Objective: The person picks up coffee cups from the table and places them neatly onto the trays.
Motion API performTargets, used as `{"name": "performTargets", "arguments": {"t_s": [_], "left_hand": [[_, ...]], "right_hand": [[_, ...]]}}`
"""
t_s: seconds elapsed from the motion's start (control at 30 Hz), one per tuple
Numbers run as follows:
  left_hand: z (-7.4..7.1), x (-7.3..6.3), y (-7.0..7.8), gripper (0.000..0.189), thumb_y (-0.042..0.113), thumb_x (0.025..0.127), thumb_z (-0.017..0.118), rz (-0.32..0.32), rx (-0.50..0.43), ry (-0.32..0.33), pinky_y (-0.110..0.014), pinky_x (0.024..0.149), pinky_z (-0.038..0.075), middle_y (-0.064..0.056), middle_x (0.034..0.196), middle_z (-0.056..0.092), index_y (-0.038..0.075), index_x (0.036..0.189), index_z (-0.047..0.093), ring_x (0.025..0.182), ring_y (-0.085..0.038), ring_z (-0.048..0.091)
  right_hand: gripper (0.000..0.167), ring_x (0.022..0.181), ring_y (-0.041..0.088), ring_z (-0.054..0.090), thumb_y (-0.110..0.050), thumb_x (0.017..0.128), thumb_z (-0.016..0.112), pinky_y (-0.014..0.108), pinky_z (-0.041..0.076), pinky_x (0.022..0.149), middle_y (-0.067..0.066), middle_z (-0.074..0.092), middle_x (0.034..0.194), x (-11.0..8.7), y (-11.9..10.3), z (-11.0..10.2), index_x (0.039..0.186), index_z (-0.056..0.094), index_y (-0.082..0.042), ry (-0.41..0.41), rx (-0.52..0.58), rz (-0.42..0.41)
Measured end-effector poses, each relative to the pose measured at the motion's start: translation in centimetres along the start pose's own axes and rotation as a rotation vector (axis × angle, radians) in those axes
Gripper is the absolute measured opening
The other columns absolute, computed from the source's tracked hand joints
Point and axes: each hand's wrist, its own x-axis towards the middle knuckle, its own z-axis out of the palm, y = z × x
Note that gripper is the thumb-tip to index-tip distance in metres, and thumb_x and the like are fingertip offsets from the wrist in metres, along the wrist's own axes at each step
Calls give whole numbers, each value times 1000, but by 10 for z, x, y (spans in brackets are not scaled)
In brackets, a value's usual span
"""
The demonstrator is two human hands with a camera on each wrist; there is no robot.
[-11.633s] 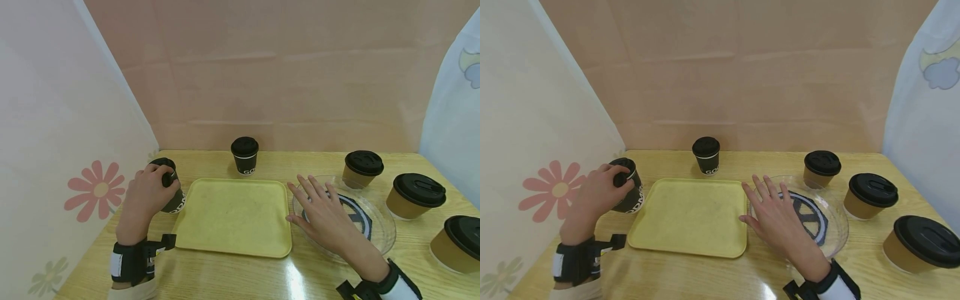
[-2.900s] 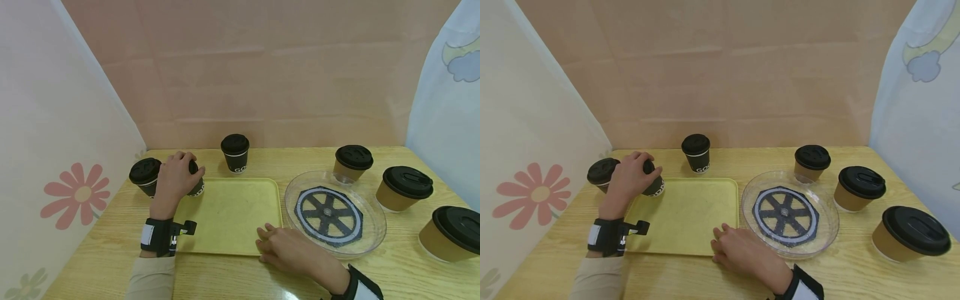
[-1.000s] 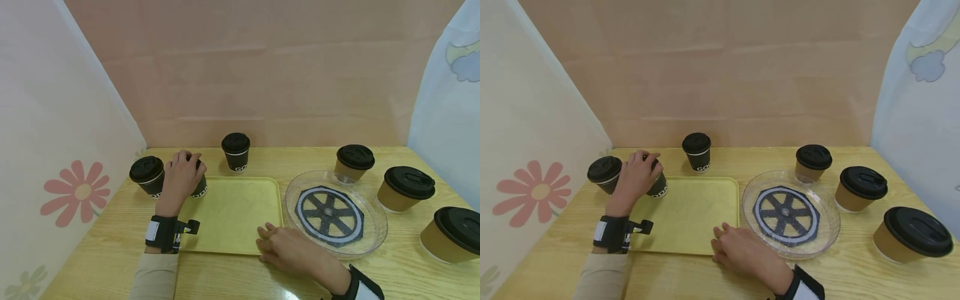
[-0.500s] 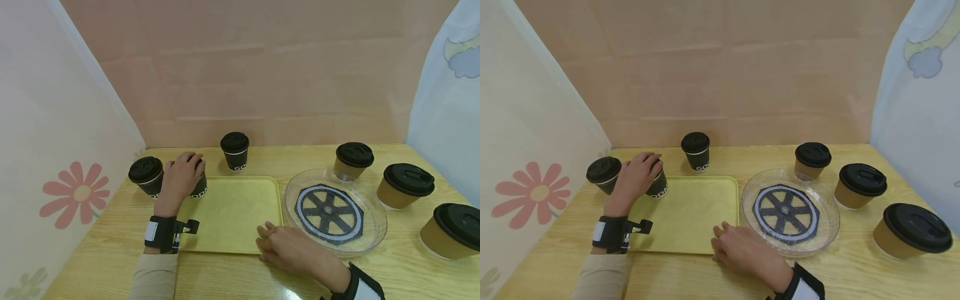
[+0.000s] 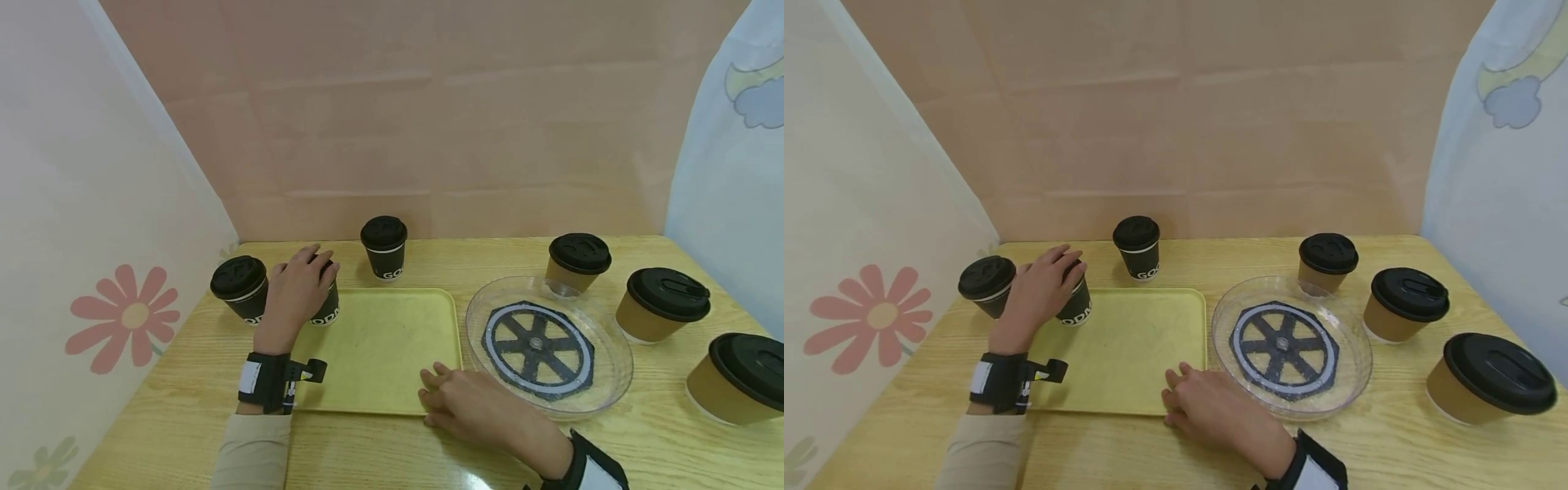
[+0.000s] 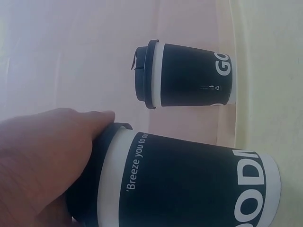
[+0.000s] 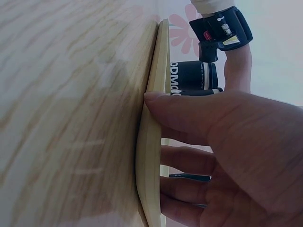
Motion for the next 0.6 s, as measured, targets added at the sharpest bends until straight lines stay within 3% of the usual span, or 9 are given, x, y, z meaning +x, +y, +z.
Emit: {"name": "performTargets", "arguments": {"t_s": [0.17,0.3,0.43,0.6], "left_hand": [[-2,0,0,48,41,103,43,0,-18,-6,-60,106,35,-17,151,42,14,141,52,139,-35,41],[-9,-1,-8,49,40,103,44,-9,-54,72,-61,107,34,-17,149,44,12,143,49,137,-37,42],[-19,-5,-22,50,40,104,40,-73,-81,141,-63,106,33,-19,146,46,10,144,47,135,-40,42],[-28,-11,-39,52,40,105,36,-147,-66,146,-66,104,33,-23,147,44,7,145,44,134,-45,41]], "right_hand": [[33,121,38,59,-31,90,67,51,53,90,15,59,134,0,0,0,118,71,-15,1,4,2],[33,122,38,59,-31,90,67,51,53,91,15,59,135,0,0,0,118,71,-14,0,14,5],[33,122,38,59,-31,90,67,51,53,91,15,59,135,0,0,0,118,71,-14,1,13,1],[33,122,38,58,-30,90,67,51,52,92,15,59,135,0,0,0,119,70,-13,-6,19,11]]}}
